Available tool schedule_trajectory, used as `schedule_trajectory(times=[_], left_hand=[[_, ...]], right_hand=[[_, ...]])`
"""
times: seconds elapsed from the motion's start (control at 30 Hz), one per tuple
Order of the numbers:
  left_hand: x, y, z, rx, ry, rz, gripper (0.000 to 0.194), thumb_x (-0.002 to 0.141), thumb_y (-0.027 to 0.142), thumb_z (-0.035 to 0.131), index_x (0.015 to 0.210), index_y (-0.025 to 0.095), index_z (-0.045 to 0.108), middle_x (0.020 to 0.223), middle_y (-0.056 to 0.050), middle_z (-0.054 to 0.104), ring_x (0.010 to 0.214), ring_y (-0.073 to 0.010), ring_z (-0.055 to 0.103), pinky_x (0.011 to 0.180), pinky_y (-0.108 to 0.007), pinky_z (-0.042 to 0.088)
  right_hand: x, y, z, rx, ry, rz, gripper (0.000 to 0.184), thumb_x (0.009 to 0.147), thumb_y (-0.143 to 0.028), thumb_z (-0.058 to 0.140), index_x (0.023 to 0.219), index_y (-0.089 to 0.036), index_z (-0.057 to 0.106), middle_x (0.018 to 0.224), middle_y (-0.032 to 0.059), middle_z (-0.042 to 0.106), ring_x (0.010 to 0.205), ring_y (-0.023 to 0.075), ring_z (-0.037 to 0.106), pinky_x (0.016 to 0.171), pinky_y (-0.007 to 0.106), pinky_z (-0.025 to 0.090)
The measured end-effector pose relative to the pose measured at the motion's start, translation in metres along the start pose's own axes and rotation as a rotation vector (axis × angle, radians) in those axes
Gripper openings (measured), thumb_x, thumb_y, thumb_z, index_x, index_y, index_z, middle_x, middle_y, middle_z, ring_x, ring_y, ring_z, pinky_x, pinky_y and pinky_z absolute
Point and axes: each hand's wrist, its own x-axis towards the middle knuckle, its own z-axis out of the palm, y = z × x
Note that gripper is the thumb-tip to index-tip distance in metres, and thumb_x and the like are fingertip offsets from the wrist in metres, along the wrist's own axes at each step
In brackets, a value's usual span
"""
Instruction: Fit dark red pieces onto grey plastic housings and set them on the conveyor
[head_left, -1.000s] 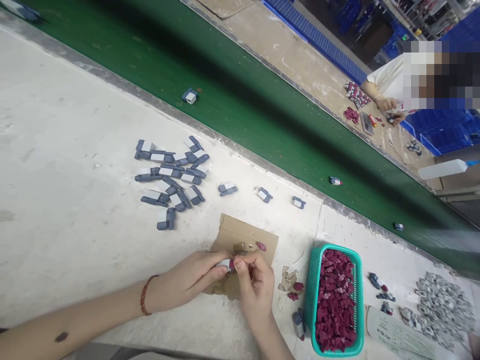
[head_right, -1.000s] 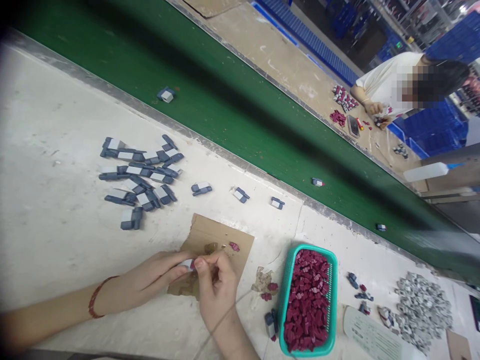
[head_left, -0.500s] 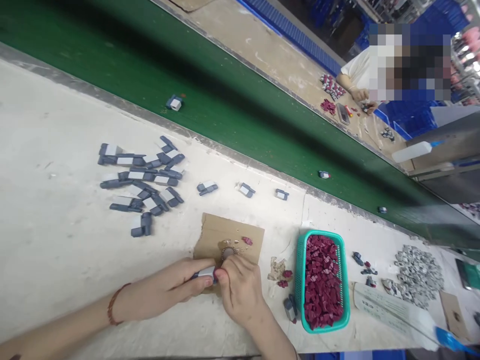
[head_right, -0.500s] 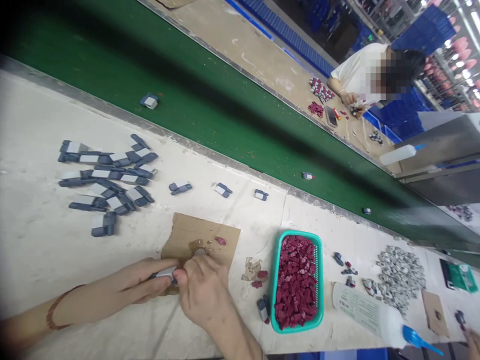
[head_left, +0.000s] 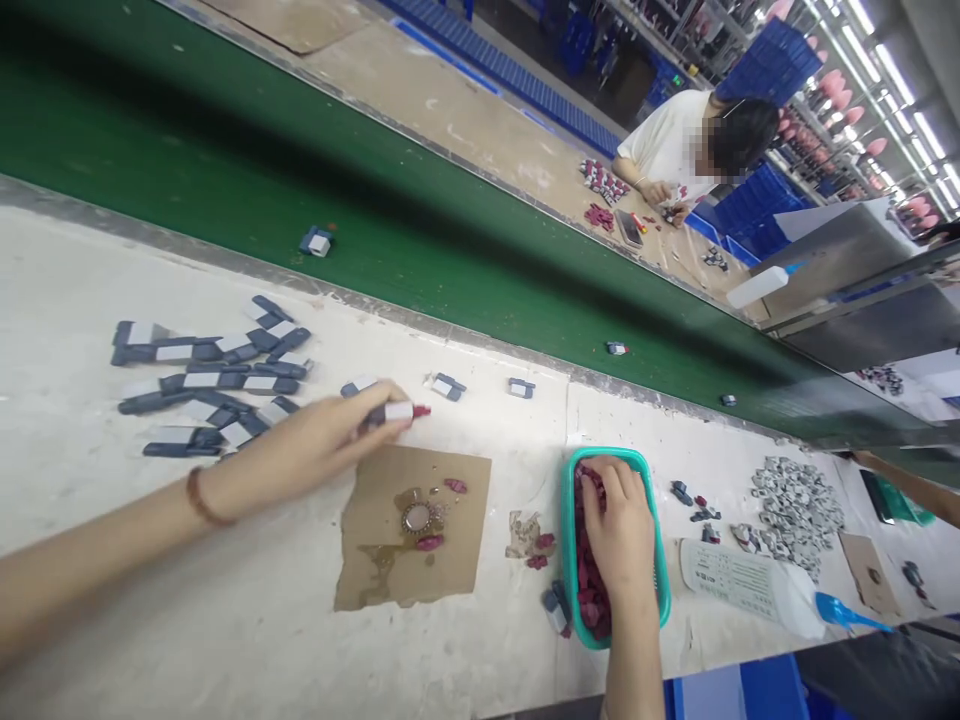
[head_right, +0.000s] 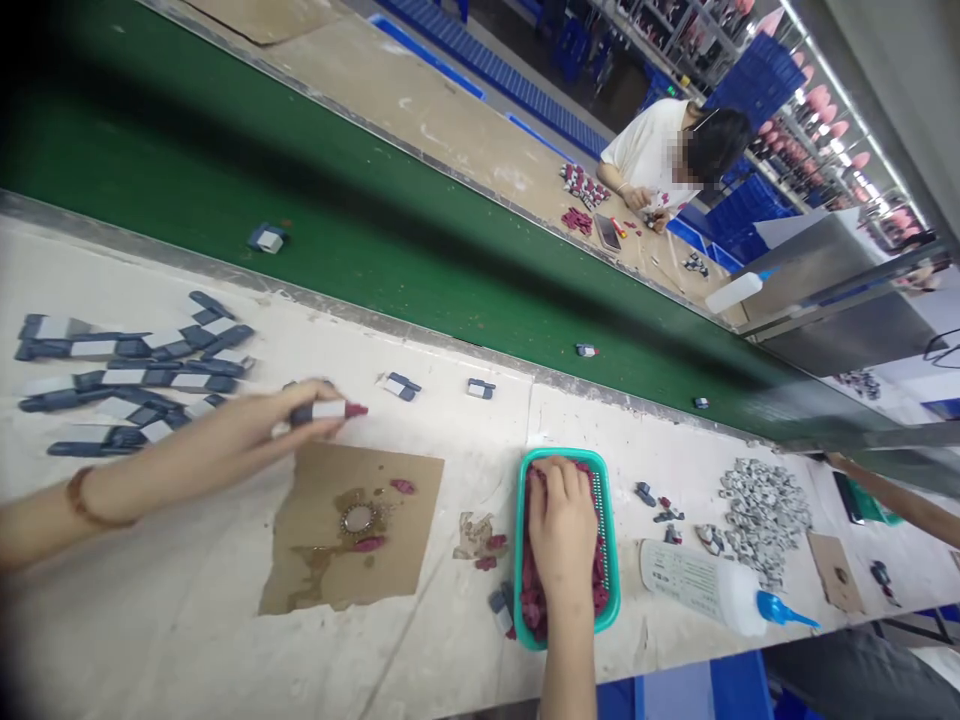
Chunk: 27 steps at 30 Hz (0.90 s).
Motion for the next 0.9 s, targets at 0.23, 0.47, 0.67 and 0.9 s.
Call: schedule_trajectory(times=[0.23,0.47,0.67,0.9], left_hand=[[0.122,-0.003,-0.020,0.432,0.226,0.127,0.031,0.091,0.034,0.039,0.102,0.015,0.062,0.096,-0.012,0.068,0.093,-0.0298,0.061,0.081,-0.035,0.045],[0.161,-0.036,-0.038,0.513,0.388,0.067,0.038,0.087,0.032,0.046,0.113,0.009,0.061,0.127,-0.021,0.054,0.126,-0.0362,0.039,0.107,-0.048,0.029],[0.149,-0.056,-0.069,0.449,0.457,-0.065,0.036,0.078,0.020,0.049,0.111,0.009,0.062,0.121,-0.025,0.055,0.121,-0.0460,0.042,0.099,-0.060,0.032],[0.133,-0.045,-0.065,0.165,0.528,-0.118,0.025,0.087,0.022,0.035,0.097,0.017,0.057,0.087,-0.012,0.065,0.088,-0.0285,0.063,0.082,-0.041,0.049]], right_hand=[[0.003,0.043,0.011,-0.115,-0.054,-0.137,0.030,0.098,-0.025,0.036,0.096,-0.022,0.065,0.096,0.0097,0.067,0.088,0.0278,0.059,0.078,0.043,0.048],[-0.003,0.047,0.003,0.301,0.045,0.115,0.027,0.095,-0.041,0.045,0.100,-0.022,0.064,0.094,0.0086,0.072,0.086,0.0244,0.067,0.076,0.038,0.053],[-0.016,-0.010,-0.002,0.624,0.006,0.249,0.025,0.090,-0.037,0.054,0.103,-0.023,0.070,0.098,0.0090,0.072,0.089,0.0241,0.067,0.075,0.035,0.055],[-0.014,-0.068,0.041,0.947,-0.148,0.294,0.018,0.086,-0.034,0.061,0.078,-0.019,0.066,0.071,0.0035,0.071,0.066,0.0177,0.066,0.059,0.026,0.052]])
